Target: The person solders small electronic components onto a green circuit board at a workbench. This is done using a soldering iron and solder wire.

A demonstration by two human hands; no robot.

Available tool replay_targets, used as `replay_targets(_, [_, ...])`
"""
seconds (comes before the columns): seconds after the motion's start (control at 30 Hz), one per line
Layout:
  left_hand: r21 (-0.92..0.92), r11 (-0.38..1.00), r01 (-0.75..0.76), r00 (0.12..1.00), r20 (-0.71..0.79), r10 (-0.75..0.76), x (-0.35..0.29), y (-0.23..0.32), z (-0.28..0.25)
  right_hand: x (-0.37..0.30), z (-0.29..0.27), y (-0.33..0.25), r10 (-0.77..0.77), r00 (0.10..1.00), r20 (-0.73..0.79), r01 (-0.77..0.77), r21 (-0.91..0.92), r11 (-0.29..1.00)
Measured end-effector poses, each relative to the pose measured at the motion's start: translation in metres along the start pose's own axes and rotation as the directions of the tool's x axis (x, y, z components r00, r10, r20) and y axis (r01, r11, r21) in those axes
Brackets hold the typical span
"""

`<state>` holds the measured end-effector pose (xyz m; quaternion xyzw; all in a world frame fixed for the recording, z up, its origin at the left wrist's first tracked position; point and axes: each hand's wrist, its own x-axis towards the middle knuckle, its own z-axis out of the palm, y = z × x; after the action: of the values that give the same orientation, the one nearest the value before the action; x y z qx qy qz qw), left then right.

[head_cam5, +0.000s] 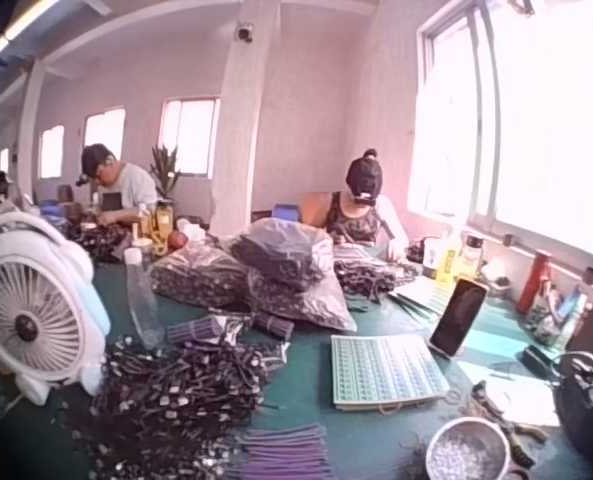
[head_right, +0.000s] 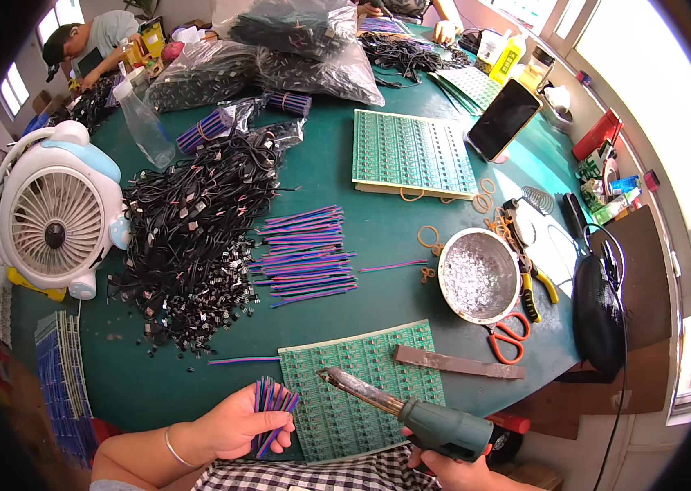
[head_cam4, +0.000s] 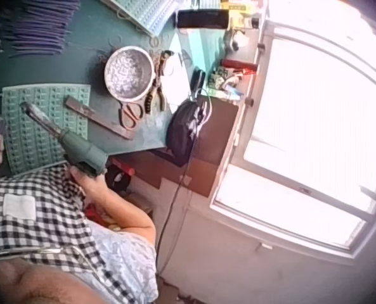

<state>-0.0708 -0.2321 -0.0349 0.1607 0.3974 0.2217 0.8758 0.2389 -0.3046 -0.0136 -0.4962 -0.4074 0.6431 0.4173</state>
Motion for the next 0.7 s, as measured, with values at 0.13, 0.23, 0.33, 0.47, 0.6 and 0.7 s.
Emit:
replay_targets(0.13, [-0.018,1.0,0.006,1.0,0.017,-0.006,0.003,0.001,0.001,-0.001,0.01,0.004,0.077,0.995,-0.07,-0.069,0.114,0.991])
replay_targets(0.23, [0.017,1.0,-0.011,0.999,-0.033,0.012,-0.001,0.002,0.003,0.001,0.019,0.008,0.103,0.99,-0.093,-0.083,0.196,0.977])
replay_targets(0.33, [0.064,0.997,-0.042,0.999,0.002,0.041,0.001,0.001,0.002,0.003,0.032,0.007,0.077,0.986,-0.149,-0.043,0.224,0.974])
replay_targets(0.47, [0.036,0.995,-0.091,0.995,-0.023,0.092,0.002,0.002,0.002,0.003,0.03,0.012,0.104,0.985,-0.135,-0.071,0.227,0.971])
replay_targets(0.6, [-0.007,0.999,-0.051,0.998,-0.022,0.051,0.003,0.004,0.003,0.005,0.036,0.007,0.096,0.979,-0.179,-0.056,0.218,0.974])
replay_targets(0.7, [0.091,0.992,-0.089,0.996,-0.001,0.09,0.004,0.003,0.001,0.006,0.039,0.008,0.063,0.974,-0.22,-0.016,0.209,0.978])
